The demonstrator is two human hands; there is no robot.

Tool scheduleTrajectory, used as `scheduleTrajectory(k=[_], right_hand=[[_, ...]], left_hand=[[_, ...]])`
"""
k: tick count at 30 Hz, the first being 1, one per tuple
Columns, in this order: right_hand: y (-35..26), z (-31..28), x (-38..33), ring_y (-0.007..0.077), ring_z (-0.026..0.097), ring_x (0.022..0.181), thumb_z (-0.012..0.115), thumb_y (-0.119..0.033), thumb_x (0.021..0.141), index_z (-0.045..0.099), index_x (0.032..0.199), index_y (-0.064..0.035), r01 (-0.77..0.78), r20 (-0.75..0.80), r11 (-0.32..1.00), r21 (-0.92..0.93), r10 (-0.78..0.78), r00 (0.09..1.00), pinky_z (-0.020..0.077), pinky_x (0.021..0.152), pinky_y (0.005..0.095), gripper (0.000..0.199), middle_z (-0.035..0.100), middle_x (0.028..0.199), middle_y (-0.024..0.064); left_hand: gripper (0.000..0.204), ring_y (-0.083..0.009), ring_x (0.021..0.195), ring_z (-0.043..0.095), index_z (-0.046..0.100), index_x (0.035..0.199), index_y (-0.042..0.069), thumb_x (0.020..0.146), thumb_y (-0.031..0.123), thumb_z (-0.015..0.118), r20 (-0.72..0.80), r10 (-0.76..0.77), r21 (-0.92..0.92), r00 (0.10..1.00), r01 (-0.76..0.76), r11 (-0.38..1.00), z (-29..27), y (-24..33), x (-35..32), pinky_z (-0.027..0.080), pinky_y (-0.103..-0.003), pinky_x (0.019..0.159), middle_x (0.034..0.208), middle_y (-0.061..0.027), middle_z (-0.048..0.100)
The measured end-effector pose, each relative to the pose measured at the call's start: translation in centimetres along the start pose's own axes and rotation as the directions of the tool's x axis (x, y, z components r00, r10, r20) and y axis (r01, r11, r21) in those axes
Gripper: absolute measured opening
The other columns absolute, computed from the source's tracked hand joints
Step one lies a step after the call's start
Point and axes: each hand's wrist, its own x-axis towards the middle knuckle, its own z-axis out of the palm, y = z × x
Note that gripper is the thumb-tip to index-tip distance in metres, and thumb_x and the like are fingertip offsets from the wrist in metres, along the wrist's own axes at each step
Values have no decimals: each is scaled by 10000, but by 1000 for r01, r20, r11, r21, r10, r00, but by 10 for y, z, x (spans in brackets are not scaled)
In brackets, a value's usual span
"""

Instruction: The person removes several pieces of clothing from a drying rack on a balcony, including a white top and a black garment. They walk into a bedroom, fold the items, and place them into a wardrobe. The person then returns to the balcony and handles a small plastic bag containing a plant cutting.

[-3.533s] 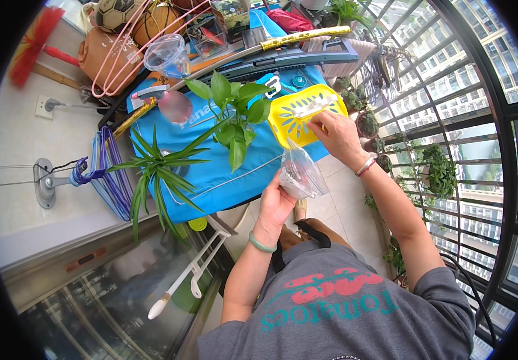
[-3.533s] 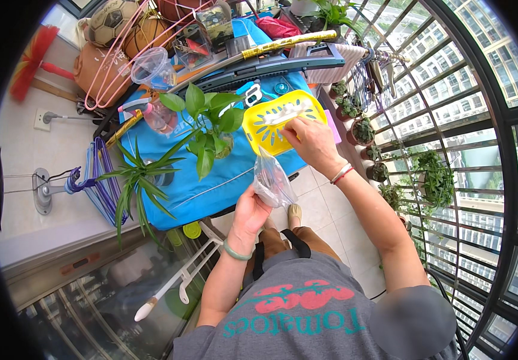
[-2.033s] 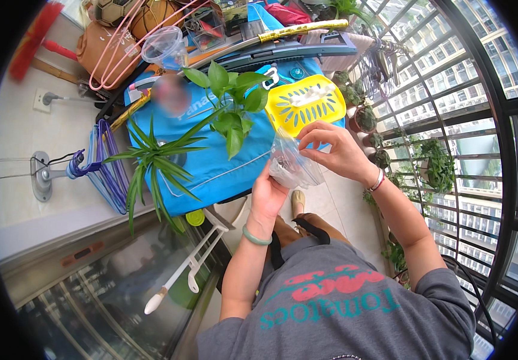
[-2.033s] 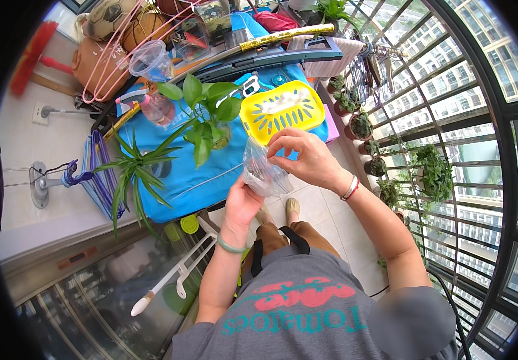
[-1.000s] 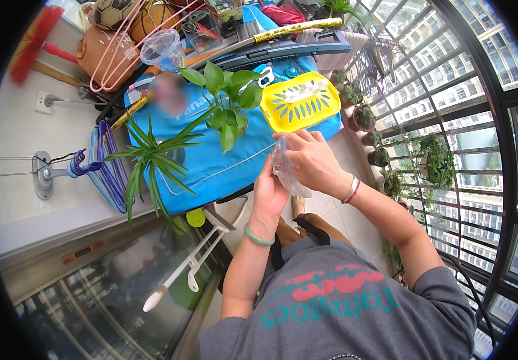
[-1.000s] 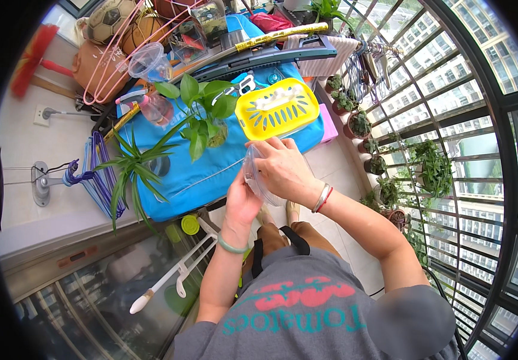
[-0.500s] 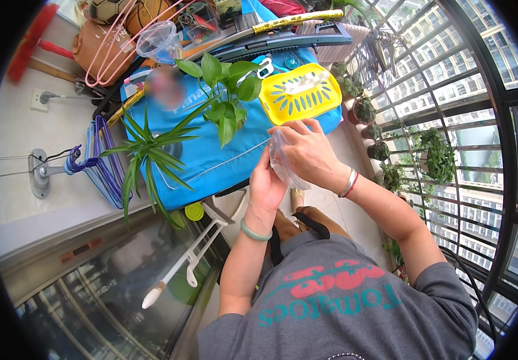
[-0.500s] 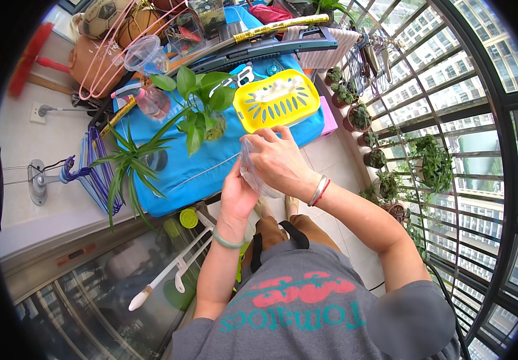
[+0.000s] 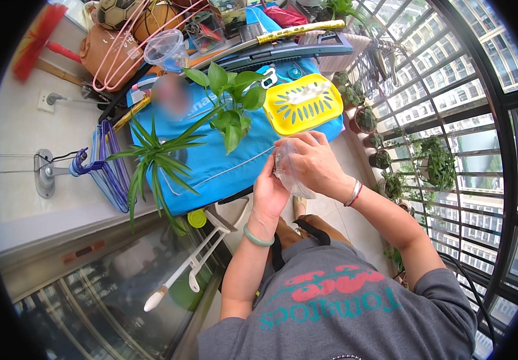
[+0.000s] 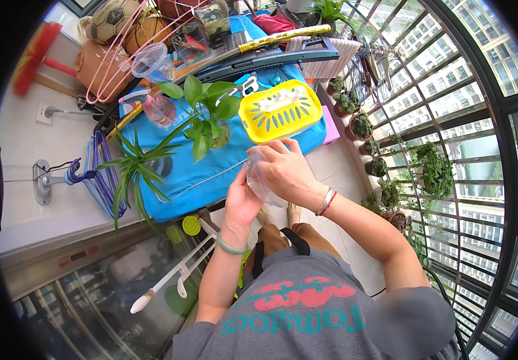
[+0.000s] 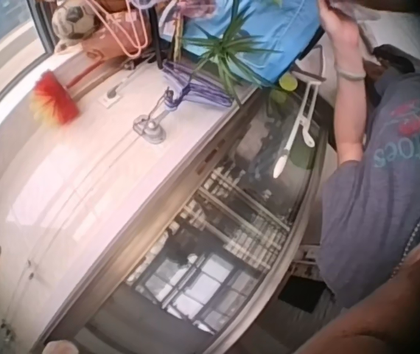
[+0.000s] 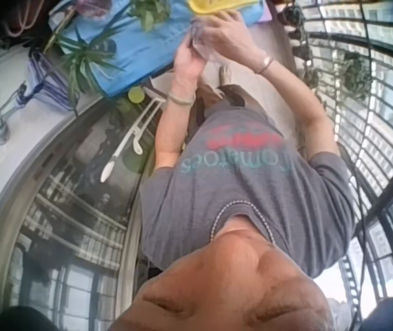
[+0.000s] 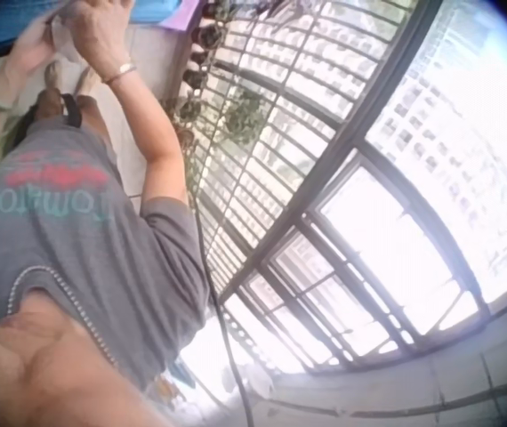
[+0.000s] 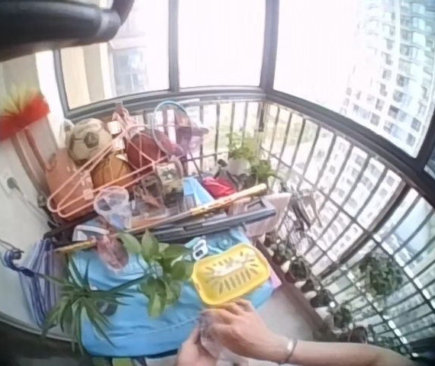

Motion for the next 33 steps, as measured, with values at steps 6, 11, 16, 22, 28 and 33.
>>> scheduleTrajectory(k=[6, 11, 16, 22, 28, 33], right_hand=[[-5, -4, 0, 189, 521, 1156, 684, -142, 704, 717, 789, -106, 28, 18, 992, -125, -26, 999, 346, 997, 448, 98, 626, 1187, 4], [-3, -1, 1, 196, 527, 1149, 681, -157, 728, 716, 794, -91, 52, 46, 976, -213, -43, 998, 347, 995, 450, 101, 629, 1177, 7], [-3, 0, 2, 220, 551, 1119, 712, -165, 731, 698, 786, -85, -54, -55, 998, 31, 55, 997, 363, 973, 422, 98, 645, 1151, 22], [2, -5, 5, 228, 542, 1138, 768, -147, 708, 701, 874, -146, -95, -71, 992, 83, 101, 992, 361, 947, 392, 179, 633, 1206, -6], [6, -8, 8, 233, 539, 1142, 763, -137, 716, 692, 887, -149, -92, -70, 993, 70, 97, 993, 364, 945, 389, 185, 626, 1221, -6], [4, -11, 10, 235, 537, 1141, 756, -124, 726, 688, 881, -150, -103, -56, 989, 110, 110, 992, 361, 949, 386, 171, 624, 1227, -2]], left_hand=[[334, -200, 1137, 579, 510, 1286, 71, 1052, 231, 334, -26, 27, 18, 999, -27, 999, -3, -1, 1, 448, -377, 1023, 1235, -76, 604], [335, -195, 1136, 580, 515, 1284, 73, 1052, 240, 341, -38, 35, 24, 999, -34, 999, 0, -3, -2, 452, -373, 1018, 1235, -71, 607], [331, -192, 1115, 591, 528, 1271, 70, 1048, 247, 360, -46, 31, 50, 998, -29, 998, 2, 1, -4, 465, -371, 996, 1216, -66, 619], [330, -191, 1079, 603, 542, 1249, 68, 1044, 266, 377, -85, 8, 32, 996, -6, 999, -2, 1, -2, 473, -372, 976, 1181, -60, 637], [330, -194, 1077, 608, 550, 1241, 65, 1041, 271, 387, -87, -1, 42, 996, 4, 999, -1, 1, 3, 474, -378, 979, 1177, -61, 643], [323, -193, 1065, 618, 555, 1234, 64, 1042, 262, 387, -62, -12, 17, 998, 13, 1000, -1, 3, 5, 488, -367, 966, 1169, -59, 646]])
